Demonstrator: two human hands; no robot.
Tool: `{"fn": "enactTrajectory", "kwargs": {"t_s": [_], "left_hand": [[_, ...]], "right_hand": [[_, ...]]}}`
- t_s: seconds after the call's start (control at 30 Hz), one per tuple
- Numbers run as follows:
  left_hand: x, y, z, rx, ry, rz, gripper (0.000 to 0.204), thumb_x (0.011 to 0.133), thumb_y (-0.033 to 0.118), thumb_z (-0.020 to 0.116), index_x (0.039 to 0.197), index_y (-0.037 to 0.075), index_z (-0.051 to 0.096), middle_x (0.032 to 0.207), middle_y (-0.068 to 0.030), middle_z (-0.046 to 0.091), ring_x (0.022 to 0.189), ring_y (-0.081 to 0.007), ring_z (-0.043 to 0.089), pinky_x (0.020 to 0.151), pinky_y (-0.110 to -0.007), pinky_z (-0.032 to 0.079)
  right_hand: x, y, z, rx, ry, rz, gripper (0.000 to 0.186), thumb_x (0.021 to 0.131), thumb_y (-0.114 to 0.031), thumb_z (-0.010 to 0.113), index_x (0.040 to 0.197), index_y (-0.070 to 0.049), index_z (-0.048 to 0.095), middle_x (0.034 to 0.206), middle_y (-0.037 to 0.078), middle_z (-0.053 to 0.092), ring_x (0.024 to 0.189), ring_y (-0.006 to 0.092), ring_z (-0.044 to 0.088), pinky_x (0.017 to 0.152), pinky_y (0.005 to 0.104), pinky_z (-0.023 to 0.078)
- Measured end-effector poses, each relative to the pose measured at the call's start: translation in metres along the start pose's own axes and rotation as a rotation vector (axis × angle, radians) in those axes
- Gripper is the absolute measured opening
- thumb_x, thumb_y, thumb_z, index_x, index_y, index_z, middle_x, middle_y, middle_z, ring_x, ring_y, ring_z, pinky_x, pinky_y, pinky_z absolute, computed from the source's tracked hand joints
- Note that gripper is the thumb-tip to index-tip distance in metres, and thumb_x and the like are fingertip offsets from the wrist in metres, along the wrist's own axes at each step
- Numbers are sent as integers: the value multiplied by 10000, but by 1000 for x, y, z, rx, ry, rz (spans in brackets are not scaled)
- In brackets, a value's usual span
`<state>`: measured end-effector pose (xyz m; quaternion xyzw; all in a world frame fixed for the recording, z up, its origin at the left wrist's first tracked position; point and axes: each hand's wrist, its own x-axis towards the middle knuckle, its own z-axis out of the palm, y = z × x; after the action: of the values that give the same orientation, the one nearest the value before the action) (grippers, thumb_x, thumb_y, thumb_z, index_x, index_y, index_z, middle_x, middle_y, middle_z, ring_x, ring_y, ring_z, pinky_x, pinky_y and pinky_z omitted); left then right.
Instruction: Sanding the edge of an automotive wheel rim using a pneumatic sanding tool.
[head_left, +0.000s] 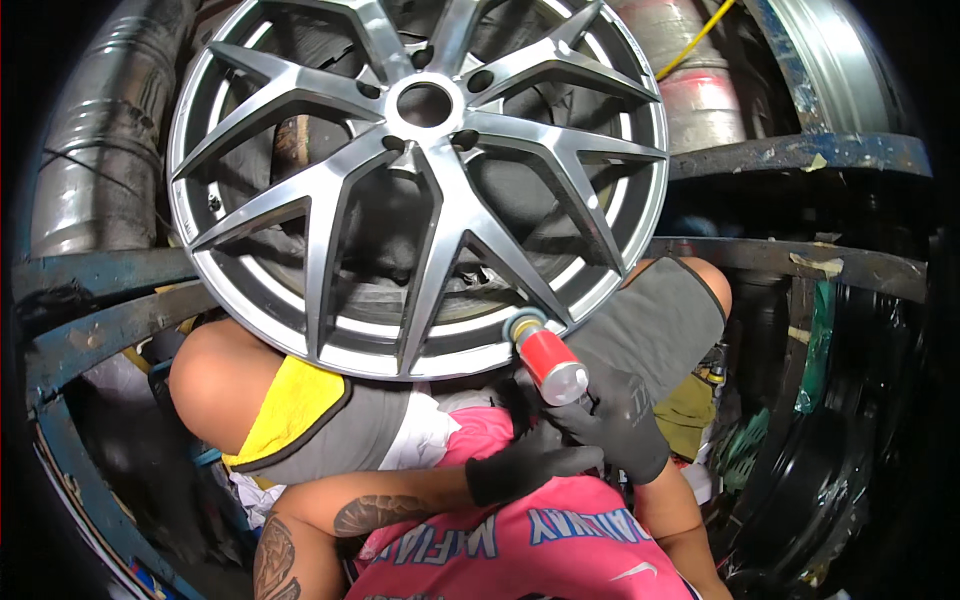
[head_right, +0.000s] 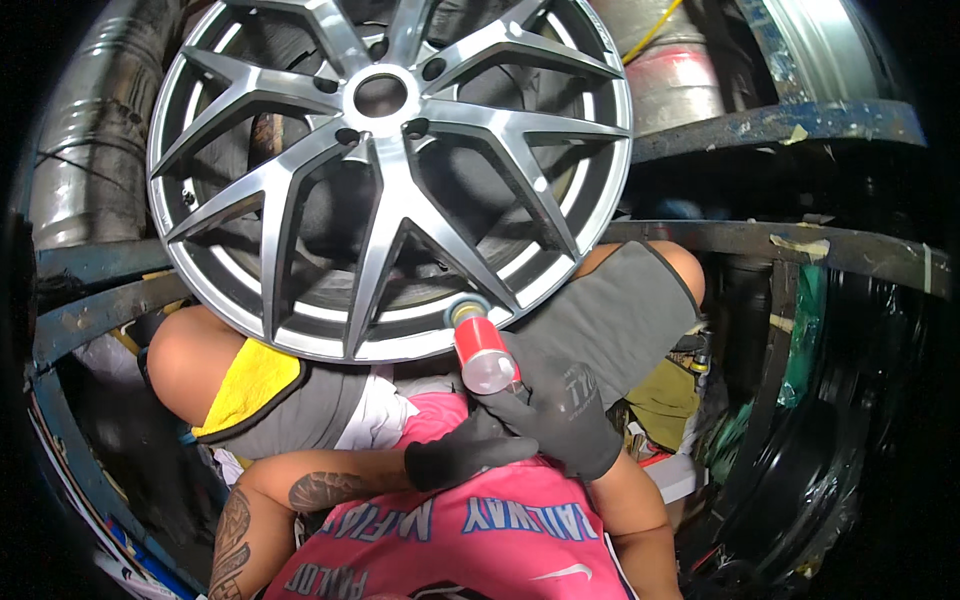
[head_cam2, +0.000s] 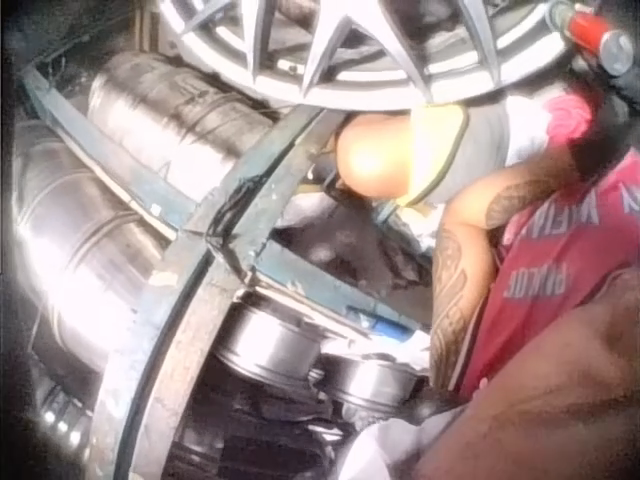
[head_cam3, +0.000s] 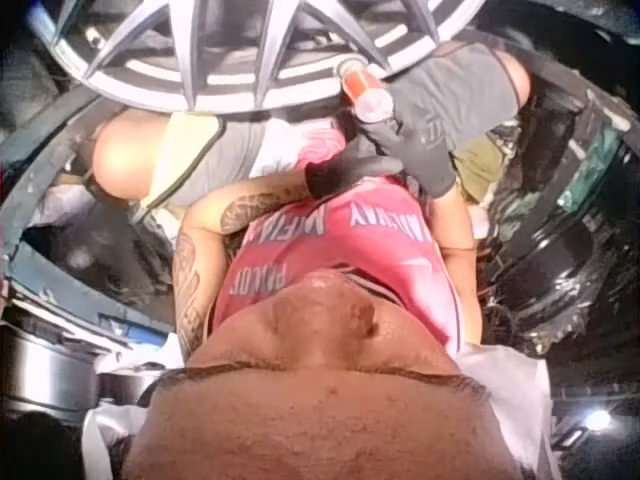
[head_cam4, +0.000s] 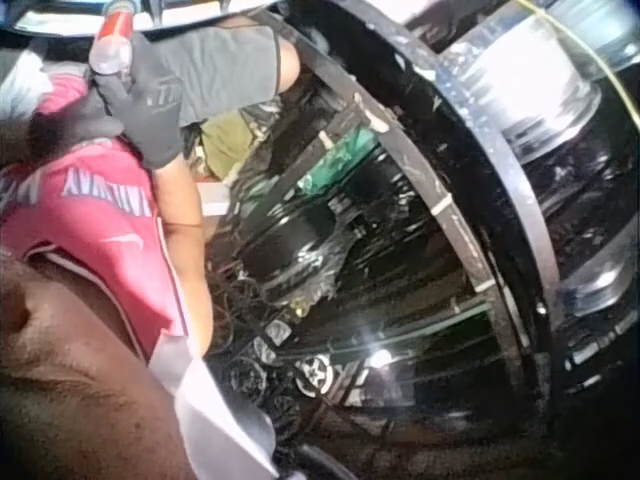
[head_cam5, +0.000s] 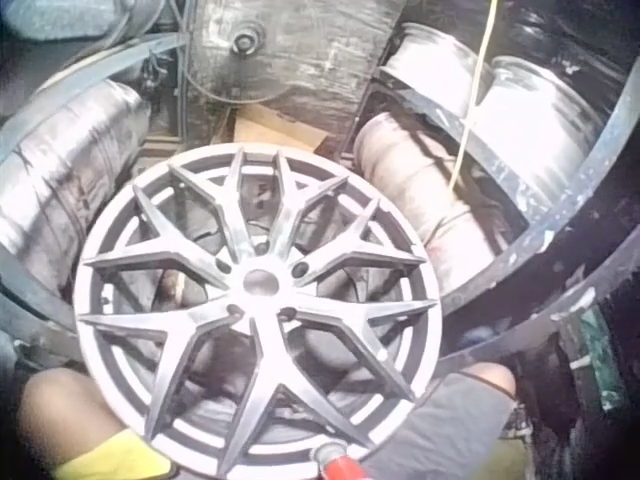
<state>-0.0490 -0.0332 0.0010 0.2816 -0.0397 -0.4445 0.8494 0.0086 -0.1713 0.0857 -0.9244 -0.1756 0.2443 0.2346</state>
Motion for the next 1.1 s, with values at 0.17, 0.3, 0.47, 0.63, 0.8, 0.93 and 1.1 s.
{"fn": "enactTrajectory", "kwargs": {"t_s": [0.17, 0.3, 0.47, 0.63, 0.8, 0.93, 1.1], "left_hand": [[-6, -33, -2, 268, 84, 96, 408, 927, 167, 676, 1279, 46, 509, 1161, -79, 588, 1129, -233, 565, 1029, -413, 430], [-5, -29, -14, 1396, -10, 592, 345, 904, 196, 696, 1191, 47, 576, 1136, -105, 593, 1103, -278, 585, 979, -409, 465], [4, -25, -11, 1021, -36, 236, 309, 903, 193, 701, 1148, 40, 593, 1099, -99, 604, 1054, -239, 608, 899, -391, 501], [-7, -44, -15, 599, -23, -16, 366, 906, 160, 705, 1223, 57, 554, 1177, -102, 587, 1116, -225, 589, 942, -376, 490], [-23, -58, -26, 177, -1, -237, 438, 909, 126, 708, 1299, 74, 515, 1255, -104, 569, 1178, -210, 569, 984, -360, 479], [-30, -71, -28, -172, 22, -413, 502, 912, 100, 711, 1359, 88, 484, 1318, -106, 555, 1228, -198, 554, 1019, -348, 470], [-21, -73, -42, -593, 115, -629, 586, 916, 66, 715, 1435, 105, 446, 1395, -109, 538, 1290, -183, 535, 1061, -333, 459]], "right_hand": [[0, -3, 2, 290, 24, 165, 557, 828, -333, 767, 1290, -65, 610, 892, 191, 696, 774, 356, 700, 680, 429, 539], [-7, 12, 14, 41, 76, 14, 574, 842, -311, 745, 1336, -79, 567, 919, 164, 706, 805, 383, 699, 683, 433, 550], [-5, 14, 12, 44, 273, -88, 509, 789, -249, 752, 1247, -89, 597, 976, 151, 689, 825, 371, 694, 668, 429, 551], [0, 3, -5, 140, 166, -203, 458, 725, -201, 756, 1146, -95, 613, 1004, 122, 662, 832, 343, 691, 653, 414, 553], [6, 3, -2, 7, 314, -343, 433, 718, -188, 747, 1121, -103, 613, 959, 110, 654, 816, 318, 692, 633, 404, 546], [2, -2, 5, 130, 251, -274, 449, 735, -204, 748, 1149, -98, 610, 982, 133, 656, 836, 323, 689, 651, 409, 543], [-11, -6, -1, 308, 196, 85, 446, 826, -242, 728, 1217, -53, 623, 1055, 166, 665, 863, 354, 688, 722, 450, 552]]}}
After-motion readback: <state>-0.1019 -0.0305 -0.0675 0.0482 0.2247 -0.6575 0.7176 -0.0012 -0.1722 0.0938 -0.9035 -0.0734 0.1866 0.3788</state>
